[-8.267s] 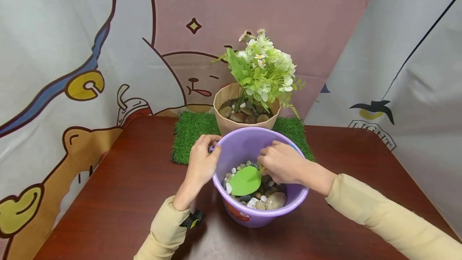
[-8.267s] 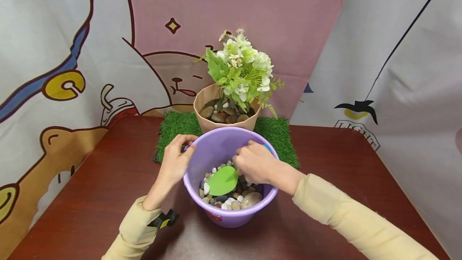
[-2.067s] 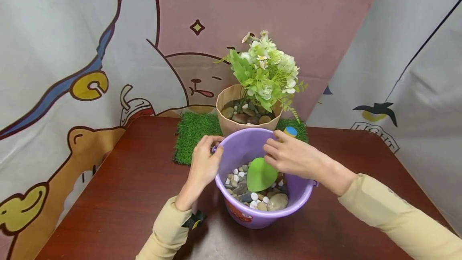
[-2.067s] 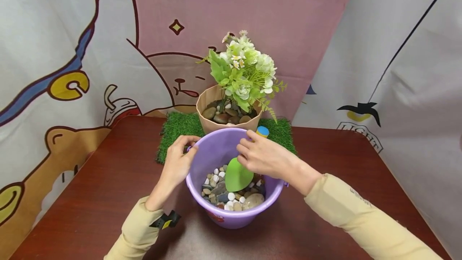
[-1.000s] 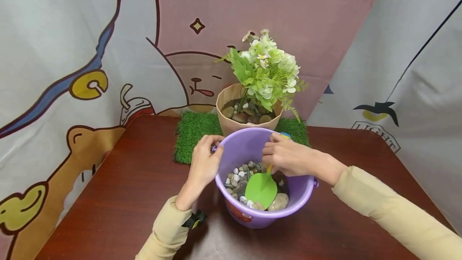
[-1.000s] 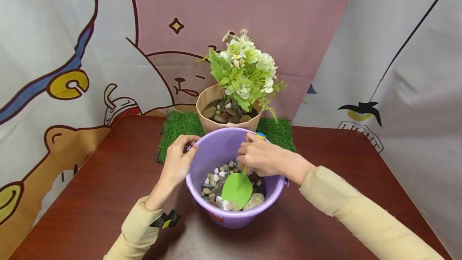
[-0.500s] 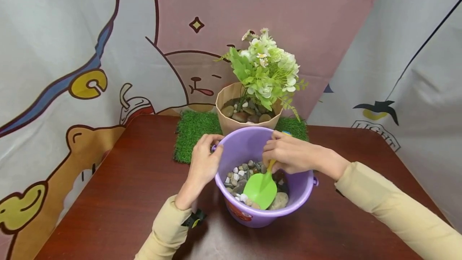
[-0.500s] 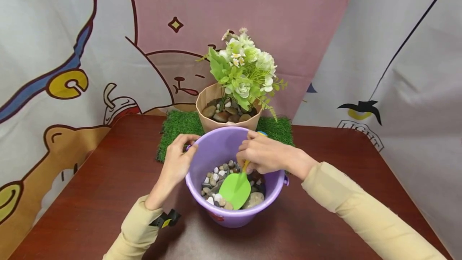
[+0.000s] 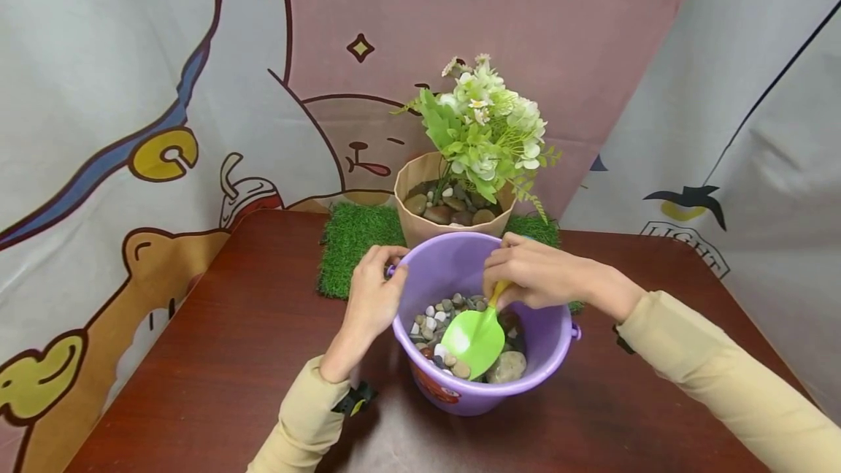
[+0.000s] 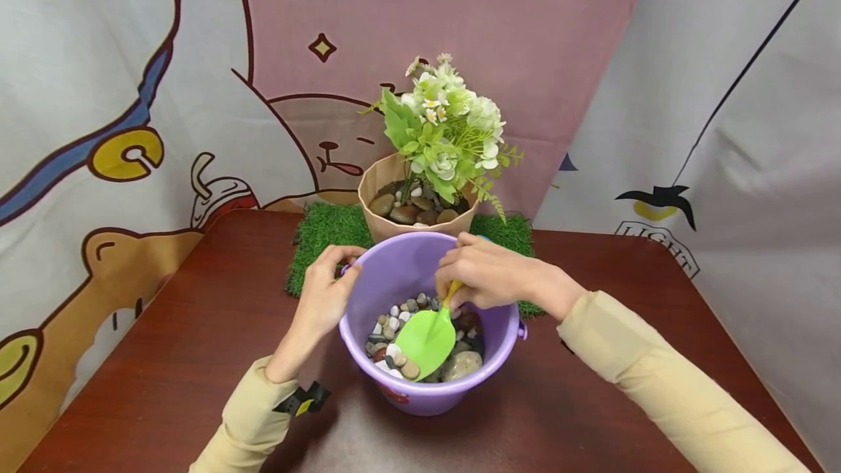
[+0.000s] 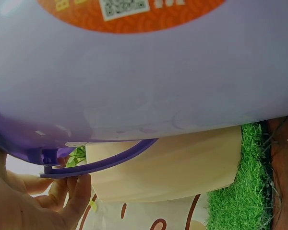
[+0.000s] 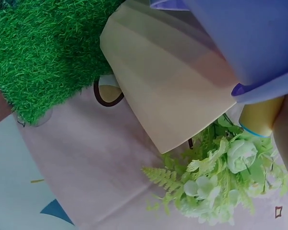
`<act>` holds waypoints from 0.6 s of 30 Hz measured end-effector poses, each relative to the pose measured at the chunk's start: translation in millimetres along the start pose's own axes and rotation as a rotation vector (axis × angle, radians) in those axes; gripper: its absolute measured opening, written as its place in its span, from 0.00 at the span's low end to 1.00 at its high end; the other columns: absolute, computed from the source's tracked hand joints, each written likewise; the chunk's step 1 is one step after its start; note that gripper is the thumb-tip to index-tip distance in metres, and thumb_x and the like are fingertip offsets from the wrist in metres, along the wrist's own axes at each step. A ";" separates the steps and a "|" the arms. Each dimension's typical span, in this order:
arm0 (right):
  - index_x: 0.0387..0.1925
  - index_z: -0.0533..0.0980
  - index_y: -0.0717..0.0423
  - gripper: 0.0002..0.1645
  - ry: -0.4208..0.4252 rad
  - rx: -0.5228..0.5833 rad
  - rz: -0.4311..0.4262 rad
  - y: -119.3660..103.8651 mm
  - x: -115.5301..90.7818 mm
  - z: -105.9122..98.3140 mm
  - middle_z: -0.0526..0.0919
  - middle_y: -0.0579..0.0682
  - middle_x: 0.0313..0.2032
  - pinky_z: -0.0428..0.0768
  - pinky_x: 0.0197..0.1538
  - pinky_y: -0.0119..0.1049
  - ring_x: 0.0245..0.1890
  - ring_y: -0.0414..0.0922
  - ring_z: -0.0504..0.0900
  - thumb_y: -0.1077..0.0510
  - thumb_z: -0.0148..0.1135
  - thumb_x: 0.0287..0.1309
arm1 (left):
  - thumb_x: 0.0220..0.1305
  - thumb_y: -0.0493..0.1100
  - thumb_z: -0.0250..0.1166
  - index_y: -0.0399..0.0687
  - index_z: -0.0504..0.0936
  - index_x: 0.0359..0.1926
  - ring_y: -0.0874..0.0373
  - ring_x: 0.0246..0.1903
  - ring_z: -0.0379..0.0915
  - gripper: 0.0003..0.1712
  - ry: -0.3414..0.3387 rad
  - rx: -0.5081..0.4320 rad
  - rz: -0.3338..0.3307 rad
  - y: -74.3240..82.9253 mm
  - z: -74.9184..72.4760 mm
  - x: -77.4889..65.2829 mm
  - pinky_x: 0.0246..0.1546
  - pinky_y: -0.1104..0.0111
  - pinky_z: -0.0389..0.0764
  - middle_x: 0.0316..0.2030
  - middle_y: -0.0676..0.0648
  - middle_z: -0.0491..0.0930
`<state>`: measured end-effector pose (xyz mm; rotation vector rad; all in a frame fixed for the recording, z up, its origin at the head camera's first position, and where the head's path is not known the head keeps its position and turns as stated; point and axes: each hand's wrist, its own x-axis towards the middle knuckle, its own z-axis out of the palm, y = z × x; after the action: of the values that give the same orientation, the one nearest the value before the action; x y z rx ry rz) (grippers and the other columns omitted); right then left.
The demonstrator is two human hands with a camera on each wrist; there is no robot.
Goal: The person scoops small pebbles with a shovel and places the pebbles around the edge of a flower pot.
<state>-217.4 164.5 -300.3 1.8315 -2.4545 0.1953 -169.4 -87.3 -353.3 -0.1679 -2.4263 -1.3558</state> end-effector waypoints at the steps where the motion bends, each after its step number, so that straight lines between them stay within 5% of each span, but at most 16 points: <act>1: 0.30 0.78 0.40 0.06 0.004 0.007 0.003 0.5 -0.7 -0.8 0.79 0.33 0.30 0.61 0.43 0.31 0.32 0.31 0.74 0.50 0.67 0.48 | 0.60 0.38 0.57 0.41 0.82 0.45 0.53 0.36 0.71 0.13 -0.001 0.000 -0.001 0.2 0.0 0.0 0.40 0.63 0.72 0.34 0.45 0.77; 18: 0.32 0.79 0.41 0.09 0.155 0.008 0.097 14.8 -18.9 -16.1 0.80 0.30 0.31 0.58 0.40 0.29 0.29 0.28 0.70 0.54 0.70 0.46 | 0.60 0.37 0.57 0.41 0.82 0.45 0.53 0.36 0.72 0.13 0.003 -0.001 0.008 0.0 -0.3 -0.2 0.40 0.63 0.72 0.33 0.45 0.77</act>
<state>-226.4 188.9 -287.7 1.6344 -2.4401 0.3399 -169.2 -87.5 -353.3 -0.1752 -2.4200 -1.3529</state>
